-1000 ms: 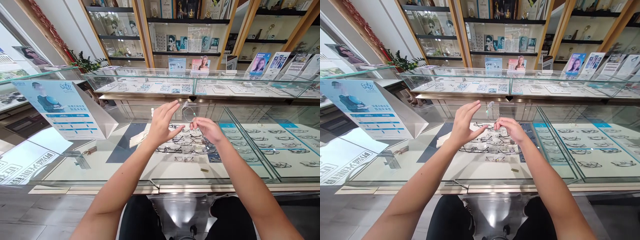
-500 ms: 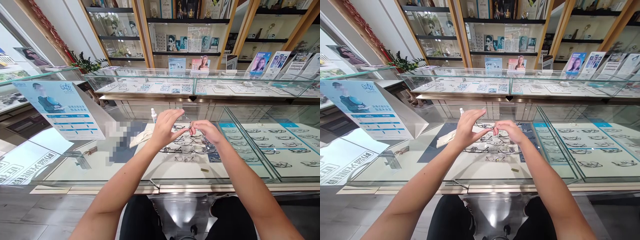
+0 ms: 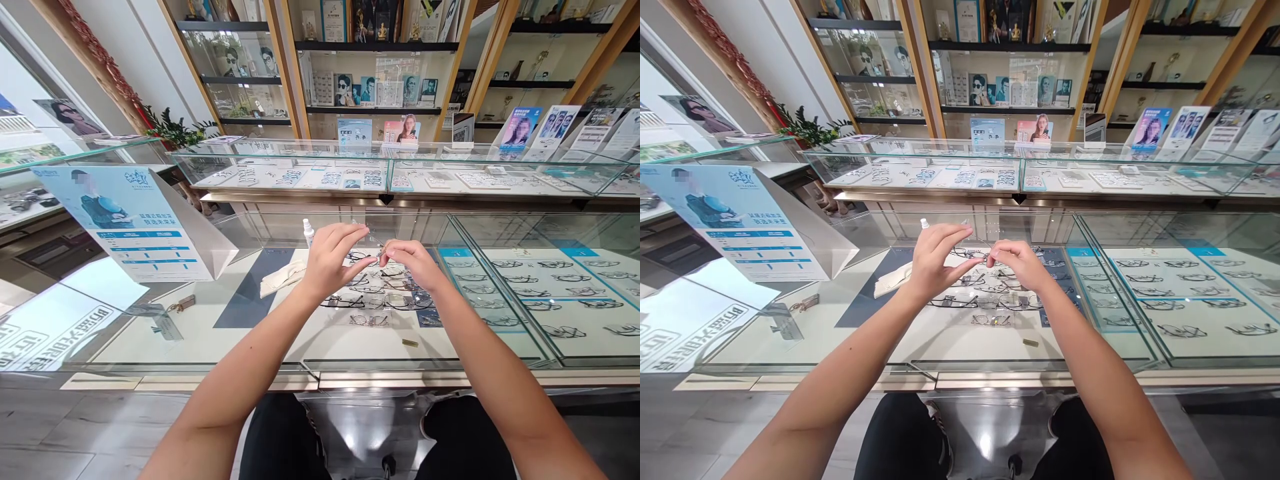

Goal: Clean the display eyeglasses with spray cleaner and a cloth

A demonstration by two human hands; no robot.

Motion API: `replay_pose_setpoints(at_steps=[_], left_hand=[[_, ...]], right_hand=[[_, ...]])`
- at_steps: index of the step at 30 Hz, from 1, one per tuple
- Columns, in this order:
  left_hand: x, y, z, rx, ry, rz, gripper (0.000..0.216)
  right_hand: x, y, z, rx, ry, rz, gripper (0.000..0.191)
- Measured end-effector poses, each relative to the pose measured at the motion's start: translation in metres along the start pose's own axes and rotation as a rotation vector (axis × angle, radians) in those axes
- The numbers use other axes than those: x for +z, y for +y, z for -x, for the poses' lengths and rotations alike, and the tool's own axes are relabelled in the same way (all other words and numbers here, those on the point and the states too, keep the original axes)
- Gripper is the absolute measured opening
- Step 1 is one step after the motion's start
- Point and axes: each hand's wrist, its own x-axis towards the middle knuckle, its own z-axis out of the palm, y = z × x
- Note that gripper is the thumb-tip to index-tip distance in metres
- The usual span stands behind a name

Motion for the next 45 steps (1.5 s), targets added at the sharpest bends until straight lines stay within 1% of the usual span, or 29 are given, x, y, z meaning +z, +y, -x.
replay_pose_setpoints(at_steps=[4, 10, 14, 18, 21, 23, 24, 27, 28, 29, 31, 33, 36, 40, 42, 45], left_hand=[[0.0, 0.001, 0.0, -0.001, -0.011, -0.03, 0.05], [0.0, 0.001, 0.0, 0.007, 0.009, -0.028, 0.048], [0.0, 0.002, -0.002, 0.047, 0.067, -0.032, 0.048], [0.0, 0.002, -0.002, 0.081, 0.12, -0.004, 0.049], [0.001, 0.001, -0.001, 0.034, 0.094, 0.011, 0.05], [0.001, 0.001, 0.0, -0.014, 0.076, 0.008, 0.049], [0.001, 0.001, 0.0, -0.033, 0.088, 0.006, 0.05], [-0.001, 0.001, -0.001, -0.084, 0.205, 0.014, 0.052], [-0.001, 0.001, -0.001, -0.107, 0.249, 0.02, 0.053], [-0.001, 0.001, -0.002, -0.133, 0.286, 0.023, 0.053], [-0.002, 0.0, -0.003, -0.178, 0.334, 0.024, 0.054], [-0.001, 0.0, -0.004, -0.204, 0.365, 0.018, 0.054], [-0.001, 0.001, -0.006, -0.207, 0.41, 0.008, 0.053], [-0.004, 0.004, -0.02, -0.189, 0.47, 0.019, 0.053], [-0.01, 0.004, -0.036, -0.198, 0.475, 0.01, 0.054], [-0.02, 0.004, -0.068, -0.218, 0.481, 0.04, 0.06]], right_hand=[[0.0, 0.002, 0.0, -0.001, 0.018, 0.018, 0.05], [0.002, 0.001, 0.001, 0.005, 0.053, 0.067, 0.06], [0.001, 0.001, 0.0, 0.004, 0.053, 0.056, 0.065], [0.002, 0.005, 0.0, -0.032, 0.09, 0.073, 0.066], [0.003, 0.007, 0.0, -0.064, 0.135, 0.092, 0.061], [0.003, 0.006, 0.001, -0.108, 0.197, 0.138, 0.054], [0.003, 0.006, 0.001, -0.149, 0.252, 0.184, 0.049], [0.004, 0.004, 0.004, -0.311, 0.459, 0.372, 0.034], [0.005, 0.003, 0.005, -0.351, 0.52, 0.429, 0.032], [0.006, 0.004, 0.006, -0.378, 0.567, 0.478, 0.034], [0.009, 0.005, 0.007, -0.408, 0.616, 0.548, 0.045], [0.013, 0.006, 0.008, -0.424, 0.621, 0.588, 0.051], [0.019, 0.004, 0.008, -0.425, 0.633, 0.609, 0.047], [0.019, -0.012, 0.004, -0.422, 0.689, 0.601, 0.038], [0.015, -0.027, 0.0, -0.446, 0.682, 0.569, 0.037], [0.005, -0.056, -0.012, -0.518, 0.668, 0.488, 0.04]])
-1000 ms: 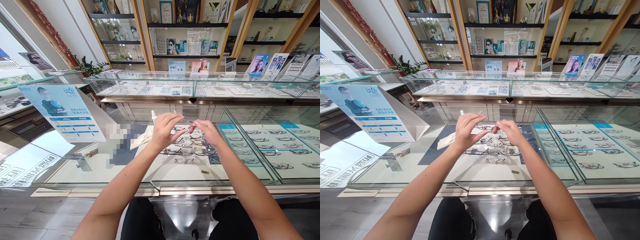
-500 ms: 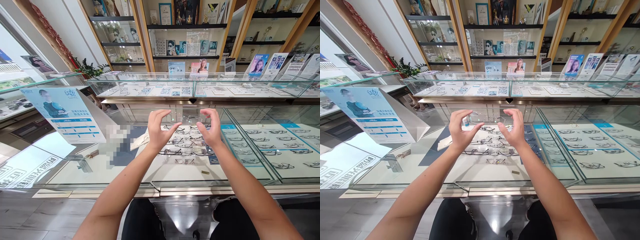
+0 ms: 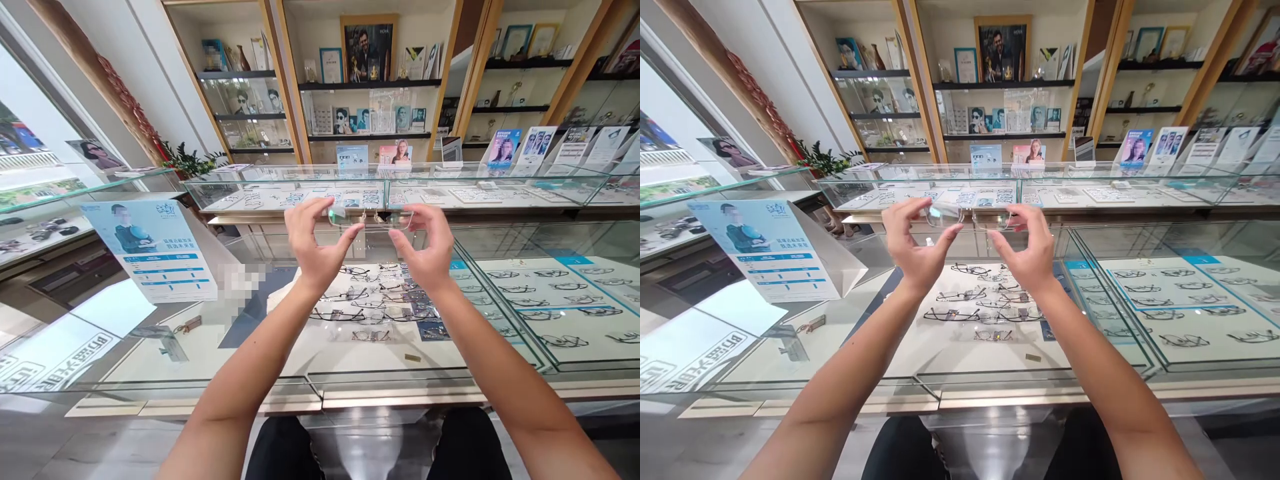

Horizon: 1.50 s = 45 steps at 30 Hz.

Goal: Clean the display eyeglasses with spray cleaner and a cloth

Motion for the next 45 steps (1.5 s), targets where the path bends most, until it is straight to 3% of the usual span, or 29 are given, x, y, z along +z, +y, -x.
replay_pose_setpoints(at_steps=[4, 7, 15, 23, 34, 39, 45], left_hand=[[0.008, 0.015, -0.041, -0.046, 0.024, 0.104, 0.067], [0.01, 0.027, -0.055, -0.048, 0.074, 0.162, 0.072], [0.007, 0.039, -0.046, -0.077, 0.118, 0.248, 0.068], [0.011, 0.042, -0.044, -0.031, 0.135, 0.133, 0.071], [0.008, 0.045, -0.05, -0.014, 0.185, 0.082, 0.057], [0.009, 0.038, -0.048, -0.004, 0.111, 0.071, 0.066], [0.006, 0.041, -0.049, -0.07, 0.119, 0.092, 0.077]], right_hand=[[-0.007, -0.02, -0.043, -0.145, 0.067, -0.026, 0.056], [-0.009, -0.034, -0.061, -0.244, 0.084, -0.035, 0.063], [-0.003, -0.052, -0.053, -0.219, 0.105, -0.135, 0.052], [0.001, -0.045, -0.055, -0.227, 0.122, -0.048, 0.049], [0.0, -0.044, -0.057, -0.256, 0.115, 0.028, 0.05], [-0.005, -0.045, -0.061, -0.279, 0.112, 0.076, 0.045], [-0.007, -0.039, -0.065, -0.315, 0.151, 0.086, 0.041]])
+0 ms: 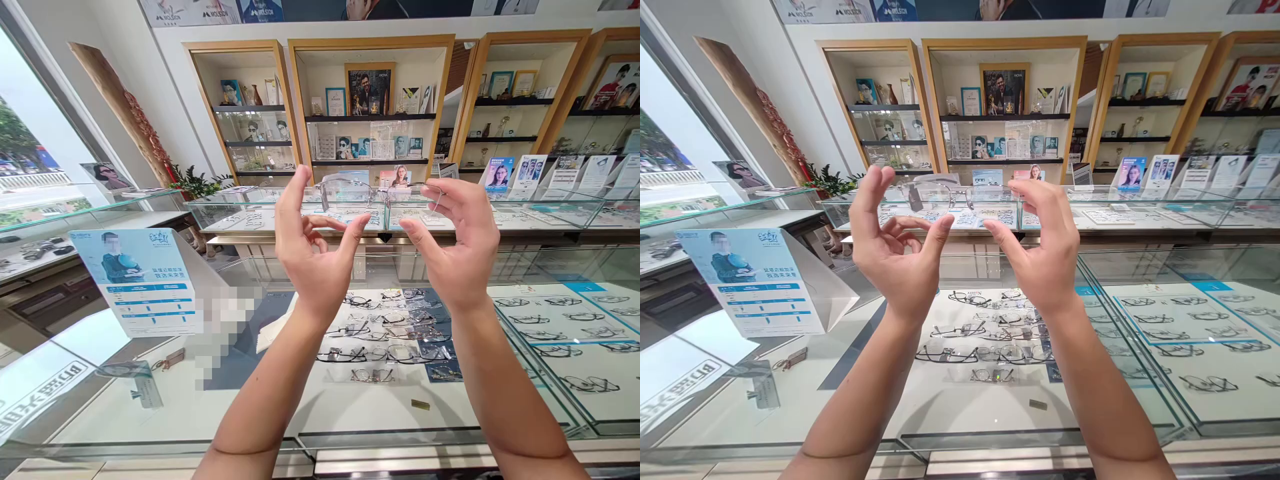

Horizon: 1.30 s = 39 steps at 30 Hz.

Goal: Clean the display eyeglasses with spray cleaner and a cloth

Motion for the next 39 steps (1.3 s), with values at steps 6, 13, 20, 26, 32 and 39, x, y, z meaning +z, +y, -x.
replay_pose_setpoints(at_steps=[6, 13, 20, 26, 32, 39], left_hand=[[-0.002, 0.005, -0.002, -0.057, -0.027, -0.032, 0.077], [-0.002, -0.014, -0.006, 0.027, -0.014, -0.041, 0.067], [-0.003, -0.013, -0.008, 0.031, -0.004, -0.071, 0.064], [-0.003, -0.014, -0.01, 0.022, 0.004, -0.069, 0.066], [-0.003, -0.014, -0.01, 0.038, 0.013, -0.057, 0.063], [-0.002, -0.013, -0.01, 0.009, 0.014, -0.039, 0.064]], right_hand=[[0.0, 0.009, 0.001, 0.015, -0.022, 0.048, 0.047], [-0.001, 0.01, 0.001, 0.03, -0.018, 0.005, 0.049], [-0.001, 0.01, 0.002, 0.048, -0.038, 0.008, 0.052], [-0.001, 0.009, 0.002, 0.067, -0.053, 0.0, 0.051], [-0.001, 0.008, 0.002, 0.092, -0.055, -0.014, 0.052], [0.0, 0.006, 0.002, 0.109, -0.043, -0.021, 0.053]])
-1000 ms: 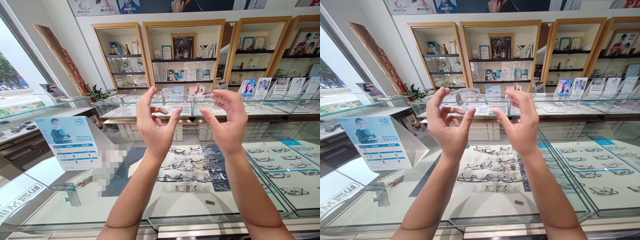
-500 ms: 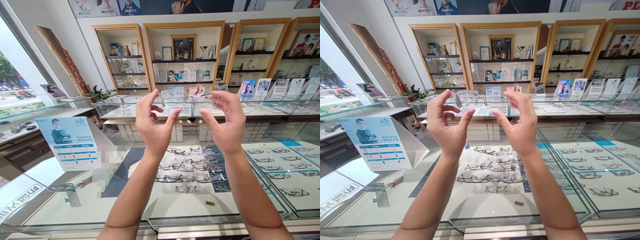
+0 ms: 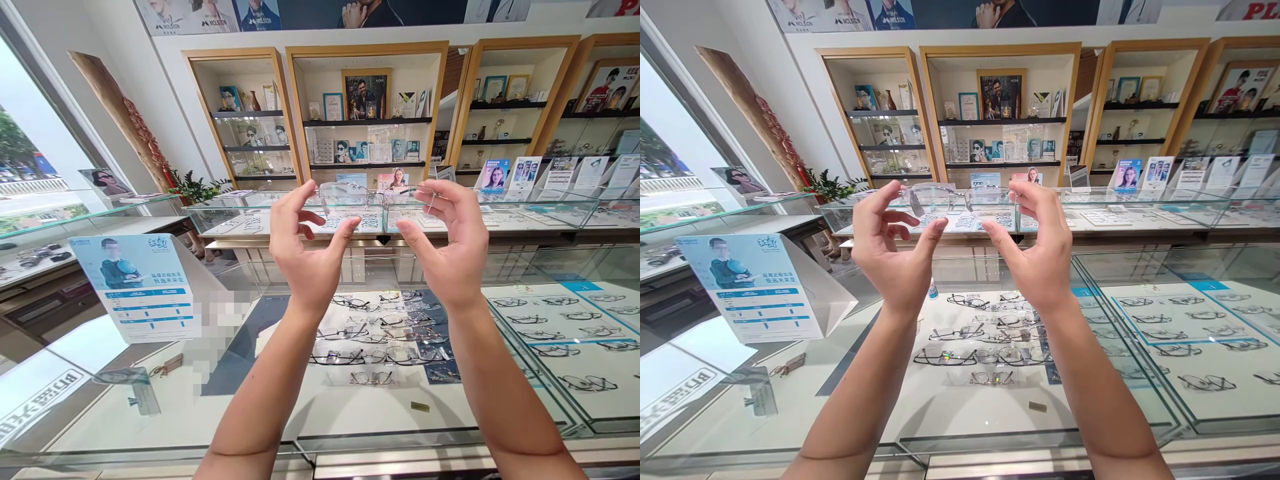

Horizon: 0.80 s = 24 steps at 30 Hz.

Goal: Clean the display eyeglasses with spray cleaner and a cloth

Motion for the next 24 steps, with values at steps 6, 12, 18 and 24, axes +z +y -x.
replay_pose_setpoints(at_steps=[6, 12, 18, 24], left_hand=[[0.0004, -0.0017, 0.0006, 0.0, 0.01, -0.023, 0.064], [0.0021, -0.0022, 0.0011, -0.013, 0.011, -0.032, 0.064], [0.0031, -0.0025, 0.0016, -0.043, 0.006, -0.012, 0.064], [0.0045, -0.0011, 0.0039, -0.045, 0.019, 0.037, 0.062]], right_hand=[[-0.0008, -0.0031, 0.0002, 0.001, 0.005, 0.017, 0.051], [-0.0001, -0.0035, 0.0009, -0.004, -0.008, 0.026, 0.052], [0.0012, -0.0028, 0.0015, -0.015, -0.003, 0.03, 0.058], [0.001, -0.0032, 0.0005, -0.024, 0.003, 0.066, 0.055]])
